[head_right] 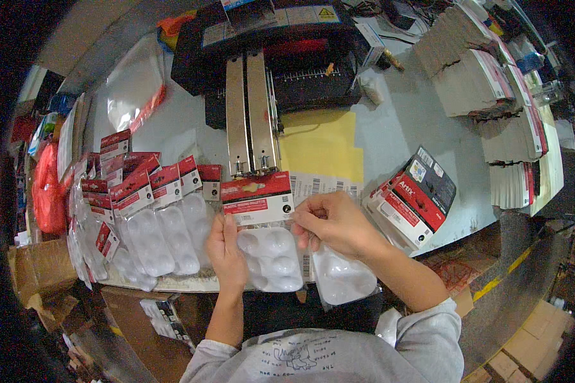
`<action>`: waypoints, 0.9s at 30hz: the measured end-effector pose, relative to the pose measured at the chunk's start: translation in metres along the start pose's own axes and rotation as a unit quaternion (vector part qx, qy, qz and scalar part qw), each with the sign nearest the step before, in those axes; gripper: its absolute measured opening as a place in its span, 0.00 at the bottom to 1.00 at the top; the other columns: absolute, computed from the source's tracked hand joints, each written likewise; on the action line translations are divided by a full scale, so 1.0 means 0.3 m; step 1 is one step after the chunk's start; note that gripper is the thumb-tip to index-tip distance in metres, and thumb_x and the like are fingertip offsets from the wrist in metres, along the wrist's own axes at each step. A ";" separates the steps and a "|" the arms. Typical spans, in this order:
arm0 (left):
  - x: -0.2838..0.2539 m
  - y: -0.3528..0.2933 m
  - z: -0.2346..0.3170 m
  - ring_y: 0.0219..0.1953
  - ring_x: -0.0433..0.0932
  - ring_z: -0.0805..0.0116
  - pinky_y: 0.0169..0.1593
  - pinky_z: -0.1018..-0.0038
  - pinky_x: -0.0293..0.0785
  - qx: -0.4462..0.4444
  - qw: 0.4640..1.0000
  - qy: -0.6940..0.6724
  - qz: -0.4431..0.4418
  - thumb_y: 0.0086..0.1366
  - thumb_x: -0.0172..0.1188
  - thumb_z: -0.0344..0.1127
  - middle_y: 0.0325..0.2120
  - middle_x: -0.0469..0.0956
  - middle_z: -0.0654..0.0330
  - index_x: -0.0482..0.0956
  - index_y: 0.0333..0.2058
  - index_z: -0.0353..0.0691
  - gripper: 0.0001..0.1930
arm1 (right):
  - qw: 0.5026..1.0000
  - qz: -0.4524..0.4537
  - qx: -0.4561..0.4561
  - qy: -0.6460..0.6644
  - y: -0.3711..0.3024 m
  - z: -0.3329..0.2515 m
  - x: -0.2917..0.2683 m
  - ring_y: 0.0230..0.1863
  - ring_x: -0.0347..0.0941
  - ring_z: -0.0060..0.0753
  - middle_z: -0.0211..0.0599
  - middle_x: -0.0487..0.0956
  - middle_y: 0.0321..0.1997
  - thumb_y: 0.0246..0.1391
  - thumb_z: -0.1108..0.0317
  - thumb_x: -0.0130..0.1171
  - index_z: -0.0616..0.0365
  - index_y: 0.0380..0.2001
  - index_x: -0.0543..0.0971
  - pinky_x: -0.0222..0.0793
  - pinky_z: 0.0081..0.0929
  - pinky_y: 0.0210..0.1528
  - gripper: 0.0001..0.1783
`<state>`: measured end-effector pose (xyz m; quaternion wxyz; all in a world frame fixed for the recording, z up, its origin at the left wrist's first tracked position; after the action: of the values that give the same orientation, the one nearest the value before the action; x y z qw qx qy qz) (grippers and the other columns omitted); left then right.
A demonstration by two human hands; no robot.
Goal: The person repeatedly places white plastic mixing palettes into clear plastic bags, then inserts red Artix header cards into the bags to seal them. The finished packages are stacked on the table. The person also briefly places a stack of finished packages into a cardboard box.
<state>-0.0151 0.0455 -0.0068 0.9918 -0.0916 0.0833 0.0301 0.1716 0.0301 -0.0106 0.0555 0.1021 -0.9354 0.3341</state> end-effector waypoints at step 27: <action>-0.527 0.127 0.366 0.40 0.72 0.55 0.48 0.65 0.66 0.106 0.822 0.493 0.266 0.64 0.52 0.40 0.35 0.74 0.48 0.72 0.46 0.31 0.18 | 0.706 0.378 -0.196 -0.566 -0.388 -0.260 -0.387 0.63 0.59 0.50 0.53 0.65 0.61 0.26 0.45 0.72 0.67 0.58 0.61 0.53 0.42 0.60 0.57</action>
<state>-0.1559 0.0965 0.1200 0.7755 0.0375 0.5848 0.2350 0.3138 0.0095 0.1008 -0.5961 -0.1035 -0.7960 0.0159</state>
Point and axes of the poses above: each hand's wrist, its own y-axis towards the middle knuckle, its own x-axis out of the palm, z = x × y, the point moved 10 cm from there along y, towards the middle knuckle
